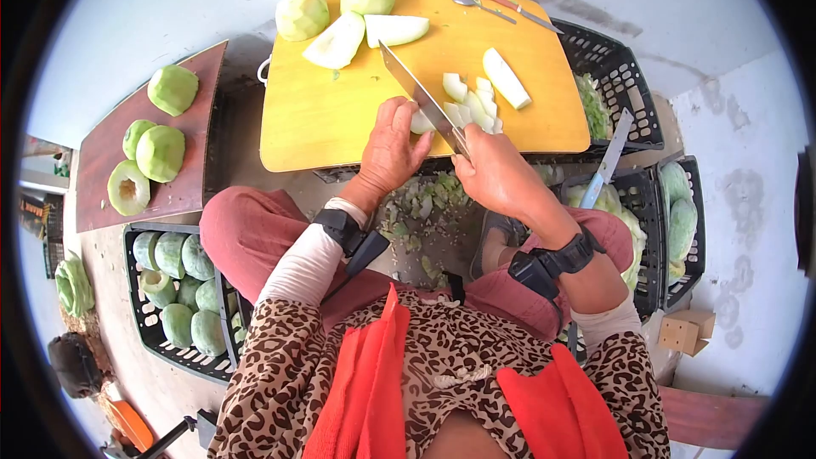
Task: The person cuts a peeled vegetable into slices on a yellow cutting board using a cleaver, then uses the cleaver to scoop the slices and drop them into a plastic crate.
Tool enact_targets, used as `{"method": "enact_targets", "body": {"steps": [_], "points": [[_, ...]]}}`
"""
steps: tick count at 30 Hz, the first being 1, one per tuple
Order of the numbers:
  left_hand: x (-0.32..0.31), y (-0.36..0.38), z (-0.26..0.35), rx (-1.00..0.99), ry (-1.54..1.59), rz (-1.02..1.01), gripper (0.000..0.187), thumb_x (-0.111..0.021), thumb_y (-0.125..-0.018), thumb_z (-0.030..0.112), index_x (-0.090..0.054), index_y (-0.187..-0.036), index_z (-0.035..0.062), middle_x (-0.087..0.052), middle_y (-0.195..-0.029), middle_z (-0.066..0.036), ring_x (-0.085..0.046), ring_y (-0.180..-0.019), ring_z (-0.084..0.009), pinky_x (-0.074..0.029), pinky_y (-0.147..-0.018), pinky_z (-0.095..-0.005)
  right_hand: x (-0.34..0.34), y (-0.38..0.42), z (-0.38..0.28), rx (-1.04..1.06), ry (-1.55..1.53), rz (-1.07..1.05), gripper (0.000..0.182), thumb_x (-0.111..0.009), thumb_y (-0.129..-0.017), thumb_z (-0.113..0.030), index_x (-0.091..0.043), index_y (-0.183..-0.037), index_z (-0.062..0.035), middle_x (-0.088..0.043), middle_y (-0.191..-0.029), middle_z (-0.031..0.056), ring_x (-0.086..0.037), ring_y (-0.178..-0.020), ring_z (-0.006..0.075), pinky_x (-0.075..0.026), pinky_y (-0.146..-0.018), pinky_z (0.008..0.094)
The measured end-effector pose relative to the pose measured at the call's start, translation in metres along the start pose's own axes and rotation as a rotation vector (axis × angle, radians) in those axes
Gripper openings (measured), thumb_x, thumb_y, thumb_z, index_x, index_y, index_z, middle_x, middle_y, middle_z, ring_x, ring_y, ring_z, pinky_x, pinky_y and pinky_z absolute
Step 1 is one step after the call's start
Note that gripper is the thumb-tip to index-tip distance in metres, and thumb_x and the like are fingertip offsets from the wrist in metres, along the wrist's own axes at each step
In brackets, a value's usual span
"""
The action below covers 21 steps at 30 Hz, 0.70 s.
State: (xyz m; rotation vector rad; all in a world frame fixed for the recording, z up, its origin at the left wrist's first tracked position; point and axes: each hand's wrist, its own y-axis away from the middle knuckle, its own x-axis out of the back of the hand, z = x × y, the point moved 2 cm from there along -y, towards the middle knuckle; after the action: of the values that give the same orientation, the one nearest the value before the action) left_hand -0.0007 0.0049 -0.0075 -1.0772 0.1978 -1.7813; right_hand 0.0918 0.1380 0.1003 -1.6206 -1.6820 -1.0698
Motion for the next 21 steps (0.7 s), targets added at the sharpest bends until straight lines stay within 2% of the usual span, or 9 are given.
{"method": "enact_targets", "body": {"steps": [9, 15, 18, 21], "points": [[0.002, 0.000, 0.000, -0.001, 0.023, -0.011, 0.045, -0.071, -0.073, 0.009, -0.049, -0.112, -0.0007, -0.050, -0.109, -0.020, -0.051, -0.101, -0.0397, -0.047, -0.085, -0.0430, -0.016, -0.016, 0.003, 0.012, 0.040, -0.048, 0.019, -0.057, -0.084, -0.008, -0.054, -0.088, 0.0101, -0.062, -0.078, 0.0308, -0.063, -0.079, 0.0459, -0.051, -0.070, 0.0503], [0.004, 0.001, -0.001, 0.013, 0.022, -0.025, 0.045, -0.072, -0.072, 0.008, -0.050, -0.110, -0.0003, -0.050, -0.108, -0.019, -0.051, -0.100, -0.0396, -0.047, -0.084, -0.0431, -0.030, -0.044, 0.017, 0.013, -0.028, 0.070, 0.023, -0.059, -0.084, -0.012, -0.056, -0.086, 0.0105, -0.062, -0.083, 0.0330, -0.063, -0.083, 0.0472, -0.051, -0.072, 0.0495], [0.004, 0.002, -0.001, 0.007, 0.005, -0.022, 0.044, -0.072, -0.072, 0.007, -0.050, -0.110, -0.0001, -0.050, -0.108, -0.019, -0.051, -0.100, -0.0396, -0.047, -0.084, -0.0430, -0.023, -0.054, 0.030, -0.080, -0.141, 0.031, 0.025, -0.059, -0.084, -0.013, -0.055, -0.089, 0.0110, -0.063, -0.085, 0.0330, -0.063, -0.085, 0.0470, -0.051, -0.074, 0.0494], [0.004, 0.004, -0.002, 0.010, 0.007, -0.010, 0.044, -0.072, -0.072, 0.007, -0.049, -0.110, -0.0002, -0.050, -0.109, -0.019, -0.051, -0.100, -0.0398, -0.047, -0.084, -0.0431, -0.021, -0.048, 0.033, -0.049, -0.057, 0.123, 0.026, -0.058, -0.084, -0.014, -0.054, -0.091, 0.0111, -0.062, -0.086, 0.0331, -0.063, -0.085, 0.0468, -0.051, -0.076, 0.0496]]}}
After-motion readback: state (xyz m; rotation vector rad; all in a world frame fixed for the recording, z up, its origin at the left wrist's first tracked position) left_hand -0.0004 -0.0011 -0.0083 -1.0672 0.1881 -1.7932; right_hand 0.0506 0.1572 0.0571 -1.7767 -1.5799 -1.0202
